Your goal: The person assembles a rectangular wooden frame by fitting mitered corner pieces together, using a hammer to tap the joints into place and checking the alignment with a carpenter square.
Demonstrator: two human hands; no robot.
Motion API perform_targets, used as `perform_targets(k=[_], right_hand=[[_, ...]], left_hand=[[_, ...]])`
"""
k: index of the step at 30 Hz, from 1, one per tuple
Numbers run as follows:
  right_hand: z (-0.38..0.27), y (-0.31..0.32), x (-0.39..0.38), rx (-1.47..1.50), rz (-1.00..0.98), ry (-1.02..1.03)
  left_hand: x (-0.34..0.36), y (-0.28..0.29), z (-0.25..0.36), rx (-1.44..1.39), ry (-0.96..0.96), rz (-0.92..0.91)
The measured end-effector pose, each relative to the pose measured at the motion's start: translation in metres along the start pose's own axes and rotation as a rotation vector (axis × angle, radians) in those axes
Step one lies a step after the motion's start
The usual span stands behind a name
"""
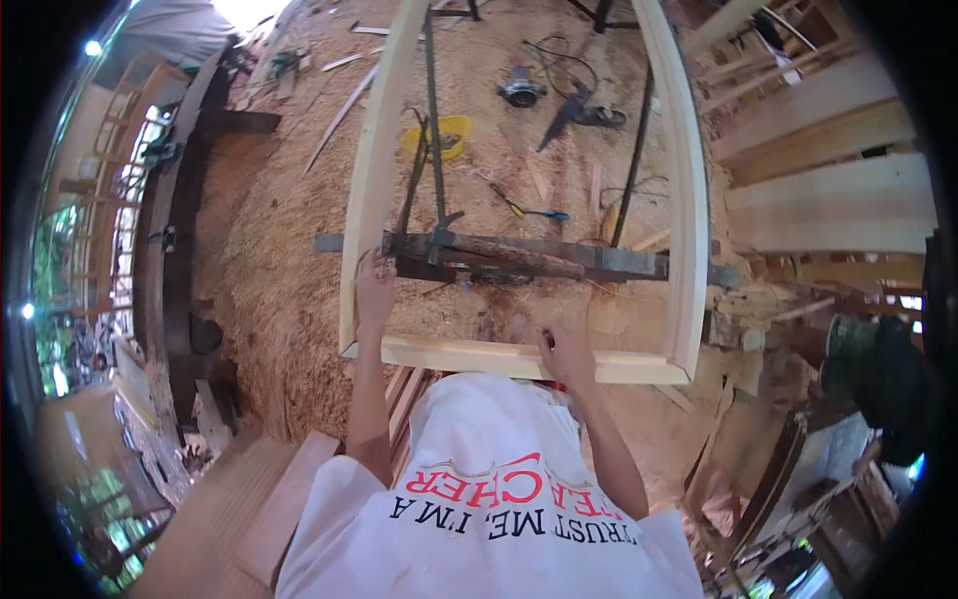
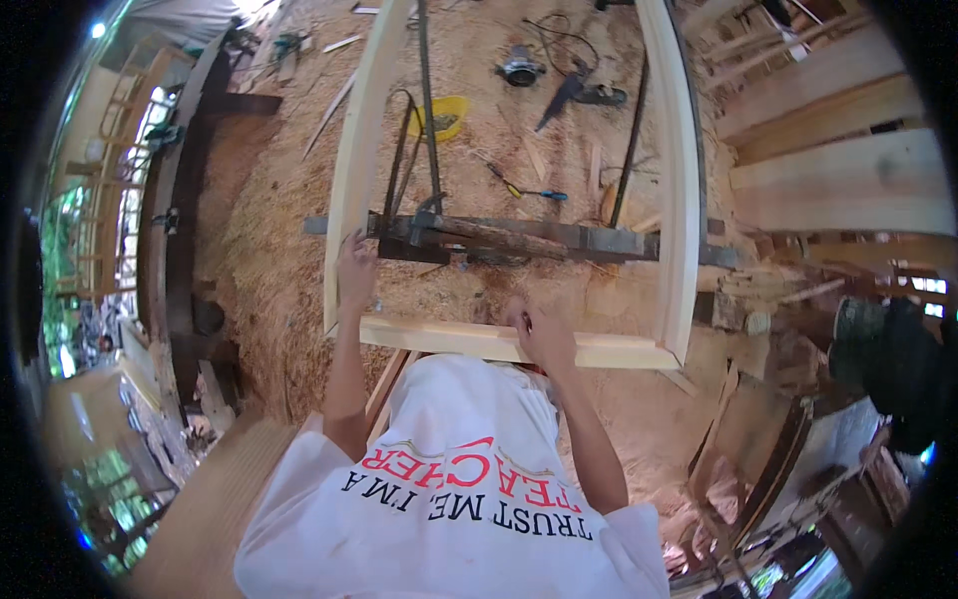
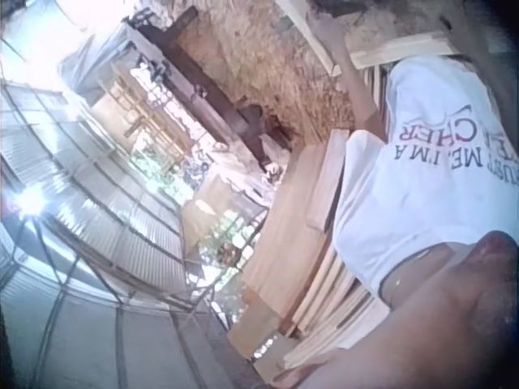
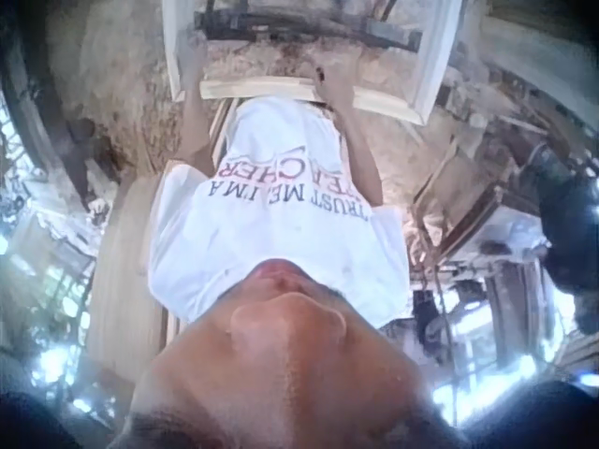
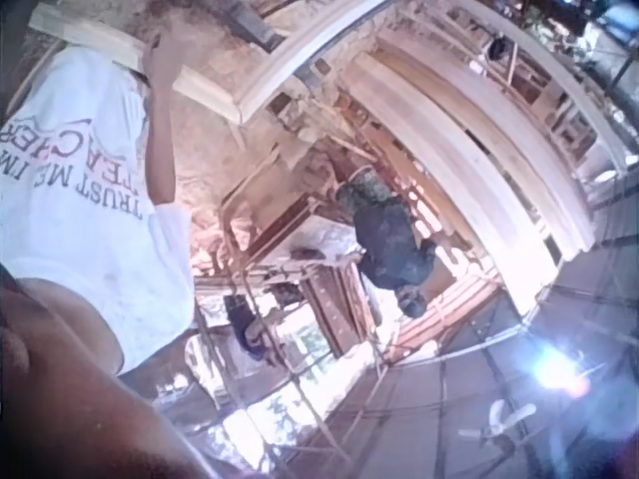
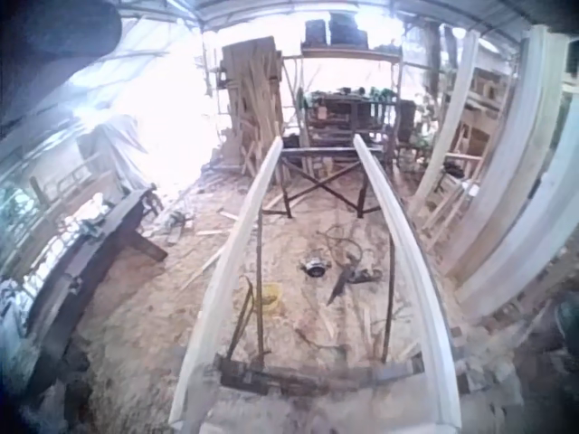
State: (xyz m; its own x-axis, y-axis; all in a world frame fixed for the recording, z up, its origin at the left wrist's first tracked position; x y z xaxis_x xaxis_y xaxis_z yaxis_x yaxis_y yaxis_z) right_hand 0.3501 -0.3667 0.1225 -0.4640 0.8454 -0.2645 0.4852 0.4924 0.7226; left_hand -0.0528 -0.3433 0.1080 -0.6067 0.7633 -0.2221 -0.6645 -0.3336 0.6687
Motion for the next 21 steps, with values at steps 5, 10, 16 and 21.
perform_targets(k=[5, 10, 16, 21], right_hand=[[-0.015, 0.022, 0.000, -0.081, 0.138, 0.137], [-0.001, 0.023, -0.032, 0.108, 0.500, 0.067], [0.014, 0.077, -0.099, 0.370, 0.829, -0.072], [0.082, 0.124, -0.161, 0.464, 1.043, -0.196]], left_hand=[[-0.041, 0.005, -0.018, -0.130, -0.076, 0.056], [-0.071, -0.033, 0.052, 0.091, -0.430, -0.021], [-0.104, -0.110, 0.149, -0.084, -0.549, -0.197], [-0.156, -0.204, 0.228, -0.153, -0.471, -0.473]])
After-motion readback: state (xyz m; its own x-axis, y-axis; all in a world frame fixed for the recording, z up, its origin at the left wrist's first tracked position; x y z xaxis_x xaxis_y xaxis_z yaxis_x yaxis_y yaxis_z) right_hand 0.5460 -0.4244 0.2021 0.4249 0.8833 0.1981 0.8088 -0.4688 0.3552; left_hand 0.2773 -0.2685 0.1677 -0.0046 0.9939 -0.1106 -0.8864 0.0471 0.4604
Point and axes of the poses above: each hand's wrist, its own x-axis towards the middle knuckle, its own y-axis out of the back of the hand, z = x × y, the point moved 3 cm from there along x, towards the middle knuckle, and after that the axes turned 15 degrees about y, right-handed, at the moved point
